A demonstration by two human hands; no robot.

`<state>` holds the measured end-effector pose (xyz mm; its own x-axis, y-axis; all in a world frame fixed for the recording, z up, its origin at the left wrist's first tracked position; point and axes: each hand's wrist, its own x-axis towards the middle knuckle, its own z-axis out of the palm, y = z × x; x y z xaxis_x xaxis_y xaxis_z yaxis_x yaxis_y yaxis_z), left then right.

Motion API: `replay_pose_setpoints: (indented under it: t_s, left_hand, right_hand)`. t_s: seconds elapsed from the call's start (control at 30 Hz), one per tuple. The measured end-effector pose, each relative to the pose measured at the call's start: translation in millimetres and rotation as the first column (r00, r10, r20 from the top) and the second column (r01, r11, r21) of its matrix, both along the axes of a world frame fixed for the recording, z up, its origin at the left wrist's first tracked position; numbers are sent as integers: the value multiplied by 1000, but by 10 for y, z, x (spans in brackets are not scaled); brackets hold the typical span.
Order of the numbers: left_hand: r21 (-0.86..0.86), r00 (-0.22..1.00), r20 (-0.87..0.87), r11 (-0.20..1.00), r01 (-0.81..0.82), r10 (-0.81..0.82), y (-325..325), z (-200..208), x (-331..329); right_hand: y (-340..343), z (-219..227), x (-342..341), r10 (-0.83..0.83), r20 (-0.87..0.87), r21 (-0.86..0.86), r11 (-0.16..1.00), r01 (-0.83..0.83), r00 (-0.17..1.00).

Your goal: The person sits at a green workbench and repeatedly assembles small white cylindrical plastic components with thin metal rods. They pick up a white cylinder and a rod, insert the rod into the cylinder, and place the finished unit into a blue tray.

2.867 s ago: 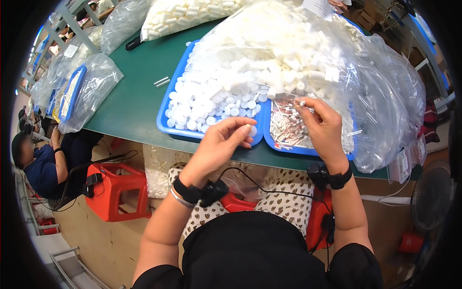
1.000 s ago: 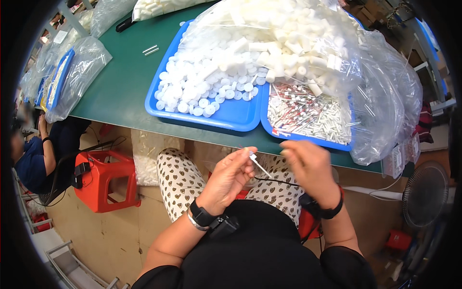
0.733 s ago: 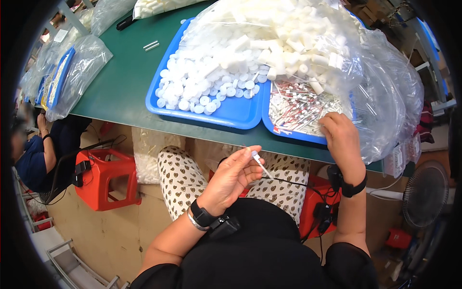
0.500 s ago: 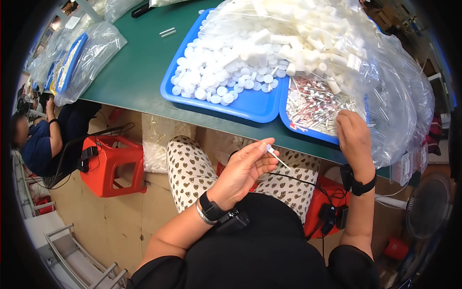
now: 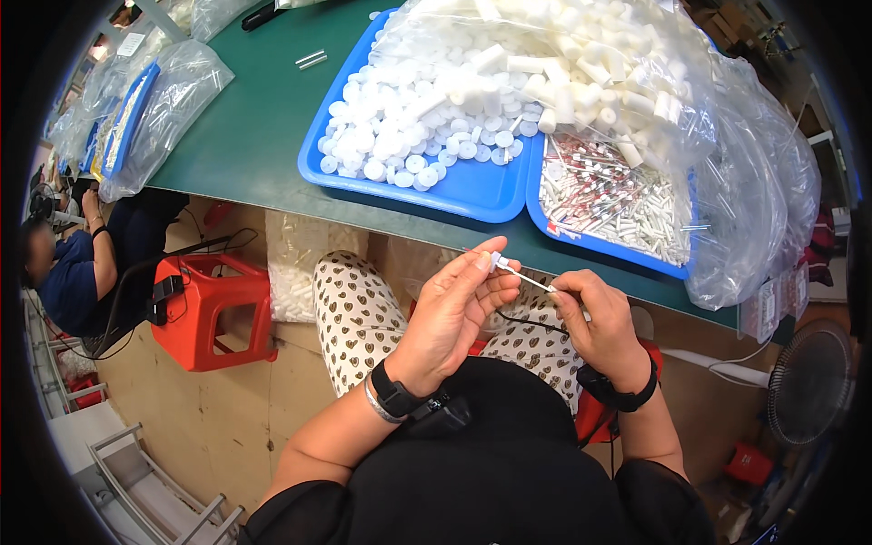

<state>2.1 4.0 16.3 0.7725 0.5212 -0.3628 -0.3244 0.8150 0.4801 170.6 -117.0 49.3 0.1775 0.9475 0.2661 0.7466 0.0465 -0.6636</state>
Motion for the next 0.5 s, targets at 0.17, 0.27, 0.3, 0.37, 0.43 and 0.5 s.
replay_pose_setpoints:
  t_s: [0.17, 0.27, 0.3, 0.37, 0.43, 0.5]
  left_hand:
    - [2, 1000, 0, 1000, -22, 22, -3, -33, 1]
    - [-8, 1000, -6, 999, -31, 31, -5, -50, 3]
    - [-9, 1000, -11, 1000, -28, 28, -4, -61, 1]
    - [8, 1000, -6, 1000, -10, 10, -12, -73, 2]
    - [46, 1000, 11, 999, 23, -24, -51, -74, 17]
    - [102, 998, 13, 993, 57, -58, -137, -46, 45]
  right_hand:
    - [27, -20, -24, -5, 24, 38, 999, 4, 1000]
    - [37, -27, -30, 17, 85, 61, 998, -23, 996]
    - [49, -32, -31, 21, 105, 80, 996, -30, 994]
    - [75, -46, -36, 25, 147, 117, 992, -43, 989]
    - [70, -107, -63, 18, 31, 78, 997, -20, 999]
    - [90, -84, -105, -59, -271, -83, 996, 37, 961]
